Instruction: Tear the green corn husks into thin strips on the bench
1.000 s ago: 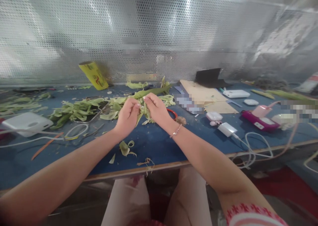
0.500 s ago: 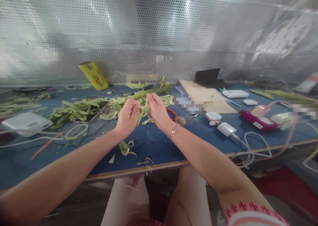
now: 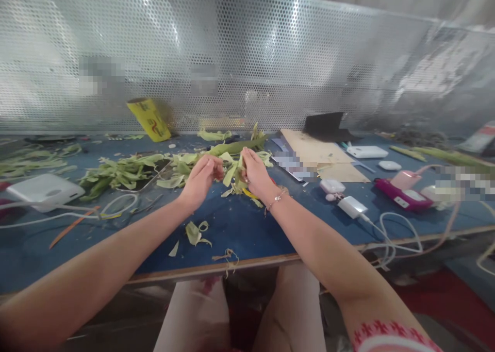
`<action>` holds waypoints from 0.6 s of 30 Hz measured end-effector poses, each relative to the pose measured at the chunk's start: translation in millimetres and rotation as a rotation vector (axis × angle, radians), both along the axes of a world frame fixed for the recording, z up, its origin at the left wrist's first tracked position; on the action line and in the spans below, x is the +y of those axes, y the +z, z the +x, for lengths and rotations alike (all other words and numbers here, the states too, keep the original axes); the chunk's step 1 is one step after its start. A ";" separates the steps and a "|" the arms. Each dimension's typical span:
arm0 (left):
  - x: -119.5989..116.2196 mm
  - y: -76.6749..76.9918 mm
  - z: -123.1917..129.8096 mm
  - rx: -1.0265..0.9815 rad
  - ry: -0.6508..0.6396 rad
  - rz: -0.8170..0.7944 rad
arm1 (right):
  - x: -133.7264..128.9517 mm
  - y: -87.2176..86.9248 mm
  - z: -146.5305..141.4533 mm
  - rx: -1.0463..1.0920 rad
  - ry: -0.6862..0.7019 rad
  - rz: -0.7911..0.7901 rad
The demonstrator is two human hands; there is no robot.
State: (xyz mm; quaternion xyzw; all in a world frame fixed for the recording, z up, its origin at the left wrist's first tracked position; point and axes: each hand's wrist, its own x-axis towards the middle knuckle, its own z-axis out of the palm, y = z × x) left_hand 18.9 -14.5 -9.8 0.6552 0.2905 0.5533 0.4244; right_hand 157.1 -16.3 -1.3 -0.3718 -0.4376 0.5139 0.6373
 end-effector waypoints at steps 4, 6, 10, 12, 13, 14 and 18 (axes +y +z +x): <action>10.7 -7.9 2.0 0.146 0.007 -0.037 | 5.6 -5.6 -1.2 0.028 0.058 -0.052; 11.8 -10.6 3.3 0.199 -0.049 -0.018 | 8.2 -10.3 -2.7 0.020 0.072 -0.030; 10.8 -12.9 4.8 0.209 -0.040 0.014 | 14.1 -18.1 -3.7 -0.070 0.075 0.013; 11.5 -13.2 4.6 0.229 -0.008 0.003 | 15.9 -19.5 -3.6 -0.164 0.048 0.038; 12.1 -13.3 4.3 0.235 -0.007 -0.004 | 16.3 -19.5 -3.6 -0.205 0.033 0.047; 12.8 -13.3 4.0 0.233 -0.019 -0.011 | 16.4 -19.3 -3.8 -0.239 0.018 0.056; 14.8 -12.1 4.1 0.151 -0.066 -0.021 | 15.7 -18.1 -6.4 -0.319 -0.027 0.098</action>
